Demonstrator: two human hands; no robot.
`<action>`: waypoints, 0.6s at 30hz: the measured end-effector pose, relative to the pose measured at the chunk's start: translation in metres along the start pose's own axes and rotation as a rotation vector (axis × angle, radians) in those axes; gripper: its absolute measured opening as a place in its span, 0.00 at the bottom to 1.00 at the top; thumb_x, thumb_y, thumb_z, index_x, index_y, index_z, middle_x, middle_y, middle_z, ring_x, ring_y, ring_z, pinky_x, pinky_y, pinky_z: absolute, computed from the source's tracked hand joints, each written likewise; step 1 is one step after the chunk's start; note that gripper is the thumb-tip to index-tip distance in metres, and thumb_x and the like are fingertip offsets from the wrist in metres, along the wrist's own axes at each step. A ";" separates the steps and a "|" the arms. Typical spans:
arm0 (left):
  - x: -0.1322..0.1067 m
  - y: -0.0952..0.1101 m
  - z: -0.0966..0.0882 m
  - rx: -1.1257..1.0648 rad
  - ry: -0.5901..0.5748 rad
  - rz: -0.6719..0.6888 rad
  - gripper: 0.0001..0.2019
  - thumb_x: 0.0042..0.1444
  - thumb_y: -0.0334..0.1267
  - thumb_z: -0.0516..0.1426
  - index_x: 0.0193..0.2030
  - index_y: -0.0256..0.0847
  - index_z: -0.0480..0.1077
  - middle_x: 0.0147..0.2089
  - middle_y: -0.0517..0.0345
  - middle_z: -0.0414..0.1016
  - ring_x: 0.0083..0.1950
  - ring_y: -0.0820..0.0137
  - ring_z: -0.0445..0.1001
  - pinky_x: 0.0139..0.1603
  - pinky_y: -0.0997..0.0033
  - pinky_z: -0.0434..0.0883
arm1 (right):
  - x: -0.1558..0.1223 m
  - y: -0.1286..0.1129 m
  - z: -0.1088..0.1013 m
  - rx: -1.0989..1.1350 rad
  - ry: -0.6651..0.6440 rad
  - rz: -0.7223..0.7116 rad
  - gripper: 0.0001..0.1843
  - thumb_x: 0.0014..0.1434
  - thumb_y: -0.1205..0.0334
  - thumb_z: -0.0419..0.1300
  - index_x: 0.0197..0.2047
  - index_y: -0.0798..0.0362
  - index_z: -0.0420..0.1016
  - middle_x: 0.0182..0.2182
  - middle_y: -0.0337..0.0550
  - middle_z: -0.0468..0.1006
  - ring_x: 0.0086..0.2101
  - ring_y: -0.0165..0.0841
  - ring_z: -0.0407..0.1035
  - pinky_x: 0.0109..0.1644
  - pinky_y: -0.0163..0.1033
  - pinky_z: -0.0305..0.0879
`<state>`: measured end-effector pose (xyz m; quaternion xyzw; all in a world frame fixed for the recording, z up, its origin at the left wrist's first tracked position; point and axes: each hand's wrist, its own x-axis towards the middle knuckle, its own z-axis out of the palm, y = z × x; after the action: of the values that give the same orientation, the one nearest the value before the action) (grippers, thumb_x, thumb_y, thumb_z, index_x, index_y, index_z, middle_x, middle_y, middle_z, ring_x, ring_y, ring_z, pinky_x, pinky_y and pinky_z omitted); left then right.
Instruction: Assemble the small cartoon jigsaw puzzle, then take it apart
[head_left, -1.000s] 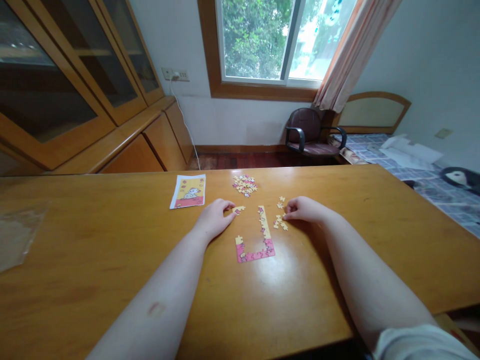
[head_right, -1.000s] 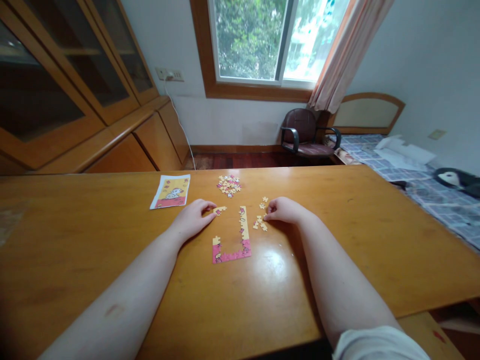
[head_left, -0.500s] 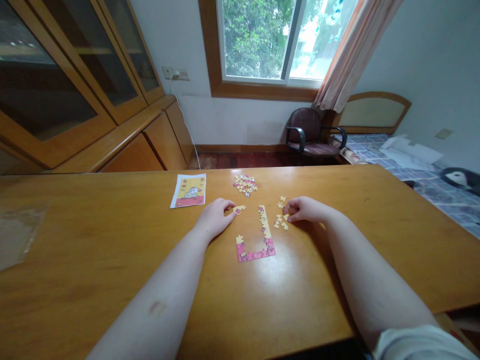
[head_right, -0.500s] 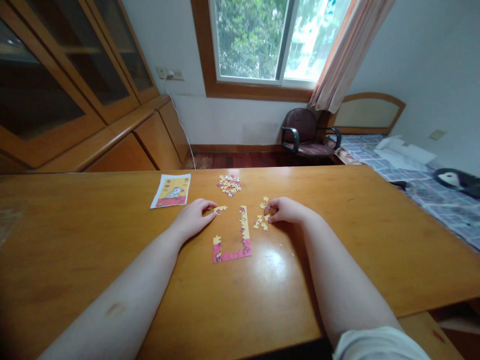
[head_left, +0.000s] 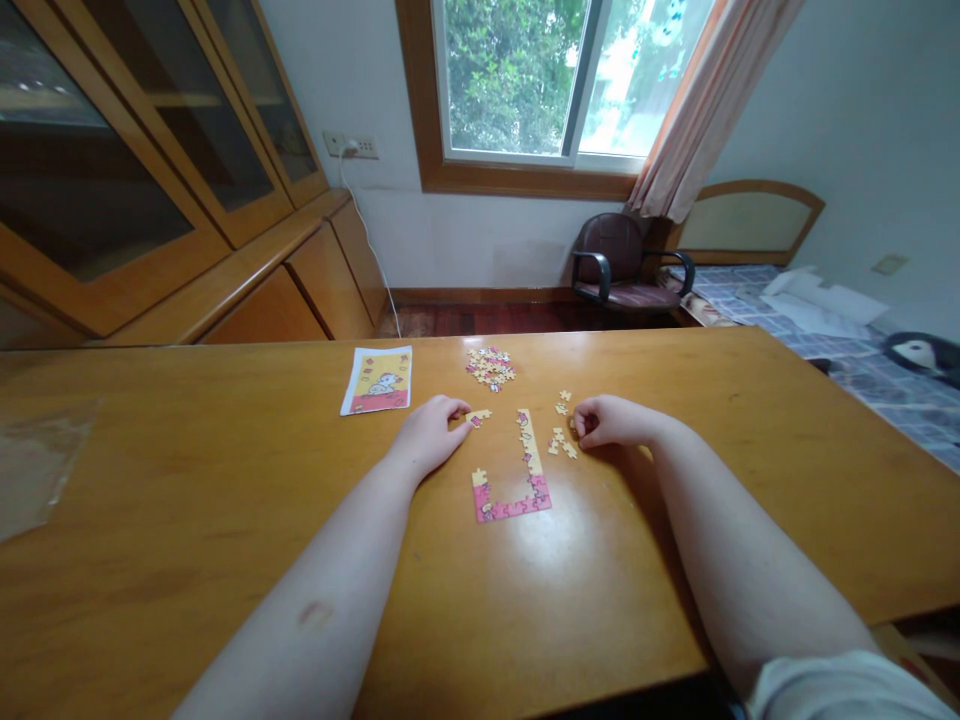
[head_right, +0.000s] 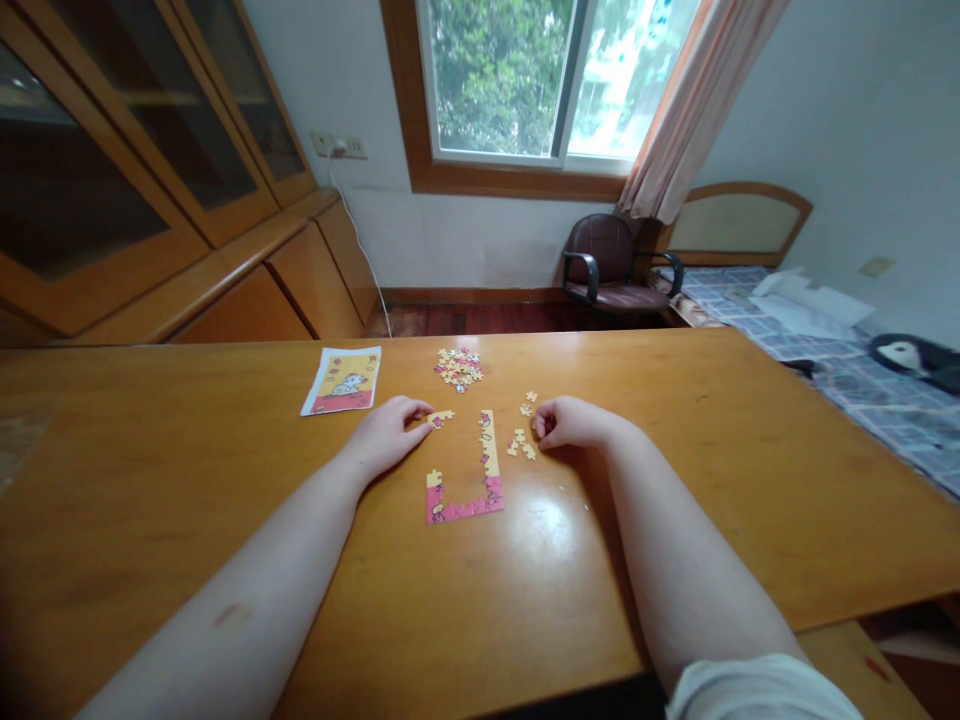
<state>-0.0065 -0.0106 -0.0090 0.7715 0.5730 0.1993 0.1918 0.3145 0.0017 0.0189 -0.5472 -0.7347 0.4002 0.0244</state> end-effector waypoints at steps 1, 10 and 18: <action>0.000 0.000 0.000 -0.002 0.000 0.003 0.14 0.54 0.44 0.54 0.44 0.43 0.73 0.43 0.54 0.74 0.45 0.64 0.73 0.45 0.66 0.68 | 0.000 0.001 0.000 0.014 0.003 -0.003 0.08 0.39 0.63 0.63 0.25 0.53 0.69 0.22 0.34 0.70 0.24 0.27 0.61 0.28 0.33 0.54; 0.000 0.002 -0.002 -0.032 0.003 -0.021 0.13 0.56 0.42 0.52 0.44 0.42 0.73 0.43 0.54 0.74 0.45 0.65 0.73 0.46 0.66 0.69 | 0.004 0.010 -0.001 0.049 0.023 -0.013 0.15 0.38 0.60 0.67 0.33 0.53 0.76 0.23 0.34 0.68 0.25 0.28 0.62 0.31 0.33 0.55; 0.001 0.001 -0.001 -0.047 0.012 -0.022 0.13 0.56 0.41 0.52 0.44 0.41 0.73 0.43 0.54 0.74 0.44 0.65 0.72 0.46 0.66 0.68 | 0.001 0.016 -0.006 0.090 0.036 -0.041 0.19 0.38 0.57 0.68 0.36 0.54 0.77 0.23 0.33 0.67 0.25 0.27 0.61 0.31 0.33 0.56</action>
<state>-0.0061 -0.0102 -0.0081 0.7591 0.5779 0.2152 0.2086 0.3295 0.0078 0.0129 -0.5373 -0.7266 0.4223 0.0706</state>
